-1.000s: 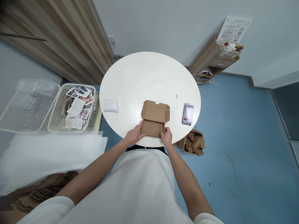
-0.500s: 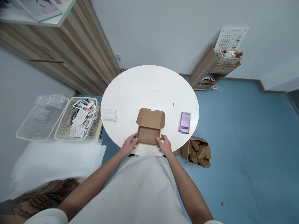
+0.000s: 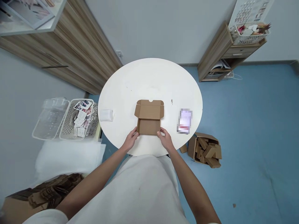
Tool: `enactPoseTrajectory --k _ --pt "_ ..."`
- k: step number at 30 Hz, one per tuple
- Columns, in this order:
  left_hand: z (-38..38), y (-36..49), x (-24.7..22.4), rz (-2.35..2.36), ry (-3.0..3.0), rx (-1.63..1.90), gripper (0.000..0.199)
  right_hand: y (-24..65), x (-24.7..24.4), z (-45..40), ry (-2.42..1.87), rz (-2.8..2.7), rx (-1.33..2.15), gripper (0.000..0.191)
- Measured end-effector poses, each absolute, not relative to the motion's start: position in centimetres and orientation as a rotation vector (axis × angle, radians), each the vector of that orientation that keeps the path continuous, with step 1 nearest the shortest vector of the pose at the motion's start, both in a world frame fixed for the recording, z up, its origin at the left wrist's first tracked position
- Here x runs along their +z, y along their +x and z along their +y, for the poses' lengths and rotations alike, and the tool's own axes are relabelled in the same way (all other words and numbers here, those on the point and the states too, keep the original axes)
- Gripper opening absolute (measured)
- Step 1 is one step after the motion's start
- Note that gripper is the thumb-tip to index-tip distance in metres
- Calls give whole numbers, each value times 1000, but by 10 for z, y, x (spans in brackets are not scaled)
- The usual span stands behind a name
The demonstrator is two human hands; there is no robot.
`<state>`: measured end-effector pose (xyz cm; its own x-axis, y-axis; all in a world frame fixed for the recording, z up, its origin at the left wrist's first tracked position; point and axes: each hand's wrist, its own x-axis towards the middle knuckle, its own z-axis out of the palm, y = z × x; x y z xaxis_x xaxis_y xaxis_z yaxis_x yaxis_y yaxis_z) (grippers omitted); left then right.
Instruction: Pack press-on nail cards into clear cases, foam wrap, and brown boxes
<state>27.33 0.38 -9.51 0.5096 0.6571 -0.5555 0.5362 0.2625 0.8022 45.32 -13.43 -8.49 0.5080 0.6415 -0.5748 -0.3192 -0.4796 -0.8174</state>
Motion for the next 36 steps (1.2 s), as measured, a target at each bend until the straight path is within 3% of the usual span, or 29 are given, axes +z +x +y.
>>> enactPoseTrajectory --k 13,23,29,36 --pt "-4 278 -92 1199 1367 165 64 446 -88 -137 -1840 -270 1069 56" --pt "26 232 -88 1397 1684 315 44 416 -56 -117 -1880 -519 661 39" --pt "105 172 -92 1673 1663 507 51 353 -44 -43 -1848 -679 995 33" --pt "196 155 -98 1547 1729 425 57 298 -60 54 -1840 -475 1384 50"
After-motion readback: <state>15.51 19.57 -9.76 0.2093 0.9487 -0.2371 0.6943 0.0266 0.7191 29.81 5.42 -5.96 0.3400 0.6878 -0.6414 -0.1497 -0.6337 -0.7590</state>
